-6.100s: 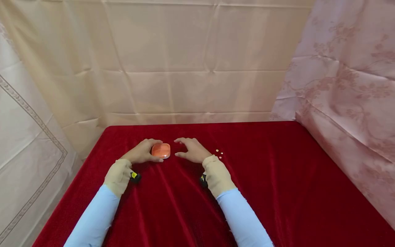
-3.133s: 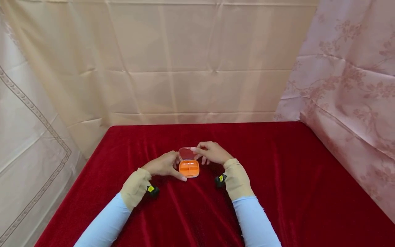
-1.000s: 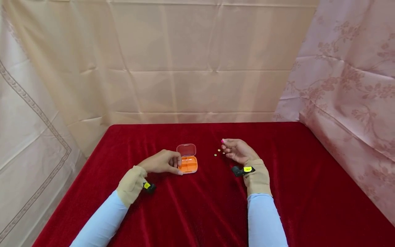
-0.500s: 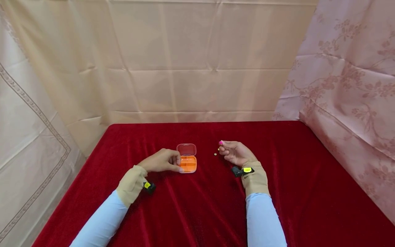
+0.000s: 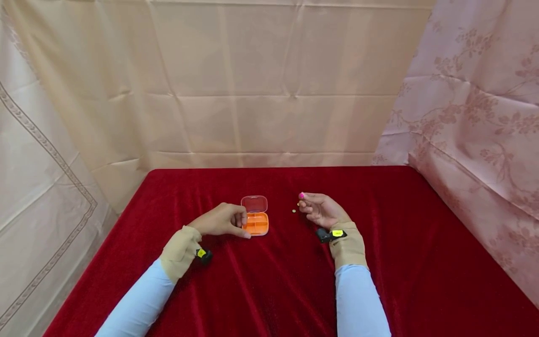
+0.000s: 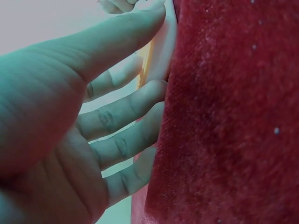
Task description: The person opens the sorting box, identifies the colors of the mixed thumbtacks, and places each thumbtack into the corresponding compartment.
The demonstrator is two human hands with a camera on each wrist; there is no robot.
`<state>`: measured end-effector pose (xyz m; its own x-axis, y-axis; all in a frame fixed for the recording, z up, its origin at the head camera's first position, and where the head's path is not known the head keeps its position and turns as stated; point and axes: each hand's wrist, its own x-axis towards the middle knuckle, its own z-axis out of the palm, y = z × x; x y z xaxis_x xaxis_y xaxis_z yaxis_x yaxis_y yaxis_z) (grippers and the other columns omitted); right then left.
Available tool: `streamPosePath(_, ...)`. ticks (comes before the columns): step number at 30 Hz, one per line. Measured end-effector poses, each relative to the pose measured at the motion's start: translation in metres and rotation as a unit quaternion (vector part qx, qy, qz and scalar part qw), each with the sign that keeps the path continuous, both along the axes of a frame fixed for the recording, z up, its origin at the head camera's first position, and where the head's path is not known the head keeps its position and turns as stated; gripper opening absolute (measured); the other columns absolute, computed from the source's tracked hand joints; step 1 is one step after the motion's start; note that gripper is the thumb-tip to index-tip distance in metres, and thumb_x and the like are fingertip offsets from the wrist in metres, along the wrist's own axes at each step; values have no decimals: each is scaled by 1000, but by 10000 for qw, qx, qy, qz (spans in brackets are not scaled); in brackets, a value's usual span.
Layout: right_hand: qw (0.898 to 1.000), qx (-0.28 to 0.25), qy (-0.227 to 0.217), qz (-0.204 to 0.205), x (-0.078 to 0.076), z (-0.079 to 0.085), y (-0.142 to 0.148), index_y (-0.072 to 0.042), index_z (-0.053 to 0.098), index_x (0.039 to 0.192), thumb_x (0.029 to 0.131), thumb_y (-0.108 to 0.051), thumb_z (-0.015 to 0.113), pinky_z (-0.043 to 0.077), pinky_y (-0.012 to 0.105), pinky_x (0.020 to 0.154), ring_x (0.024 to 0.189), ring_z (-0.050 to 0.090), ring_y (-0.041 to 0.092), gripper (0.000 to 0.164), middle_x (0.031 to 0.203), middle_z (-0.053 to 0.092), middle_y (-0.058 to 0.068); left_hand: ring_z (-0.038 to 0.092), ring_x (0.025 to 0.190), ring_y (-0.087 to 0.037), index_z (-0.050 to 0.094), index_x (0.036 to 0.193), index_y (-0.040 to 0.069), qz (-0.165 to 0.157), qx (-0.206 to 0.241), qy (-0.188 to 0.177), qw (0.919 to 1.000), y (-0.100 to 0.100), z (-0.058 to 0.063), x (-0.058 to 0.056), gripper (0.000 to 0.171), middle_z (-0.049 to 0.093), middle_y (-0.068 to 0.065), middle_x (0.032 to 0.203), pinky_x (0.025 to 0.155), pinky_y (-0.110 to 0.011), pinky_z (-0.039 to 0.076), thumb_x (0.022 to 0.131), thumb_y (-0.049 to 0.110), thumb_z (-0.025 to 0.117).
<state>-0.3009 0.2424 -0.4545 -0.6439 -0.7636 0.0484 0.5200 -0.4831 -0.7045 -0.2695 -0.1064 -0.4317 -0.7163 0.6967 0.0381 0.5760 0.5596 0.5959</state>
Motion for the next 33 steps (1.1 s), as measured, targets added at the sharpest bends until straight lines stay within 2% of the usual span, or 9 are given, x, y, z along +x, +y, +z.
streamPosePath(6,9995,136,285,-41,-3,-2,-1,-4,61,104,110,-7,15,23,17,49,68,31,7,47,87,57,5,58,75,-11,63,88,13,88,-9,118,9999,-3,2,0,34,62,4,76,67,-24,48,75,37,83)
streamPosePath(10,9992,284,218,-185,-4,-5,0,-4,61,102,110,-7,17,23,17,48,68,28,8,45,85,56,5,58,75,-11,63,89,13,150,-35,117,9998,-3,2,0,35,61,4,76,68,-24,47,74,38,83)
streamPosePath(17,9997,113,223,-14,-4,-7,1,-3,61,105,110,-7,14,24,18,50,68,35,8,47,87,58,6,58,73,-12,63,88,12,113,-30,129,9998,-1,1,1,36,61,4,75,67,-24,47,74,37,83)
streamPosePath(24,9992,211,327,-25,-4,-6,2,-3,60,105,110,-8,15,37,18,50,67,41,8,46,87,58,6,56,71,-10,63,86,11,209,-84,138,9997,0,3,2,37,60,4,74,66,-23,46,74,39,83)
streamPosePath(33,9983,406,386,-164,-3,-4,1,-4,61,104,110,-8,19,30,18,49,67,37,9,43,86,58,6,49,67,-8,60,77,16,258,-220,144,9993,0,2,2,34,56,7,70,62,-22,42,75,42,82)
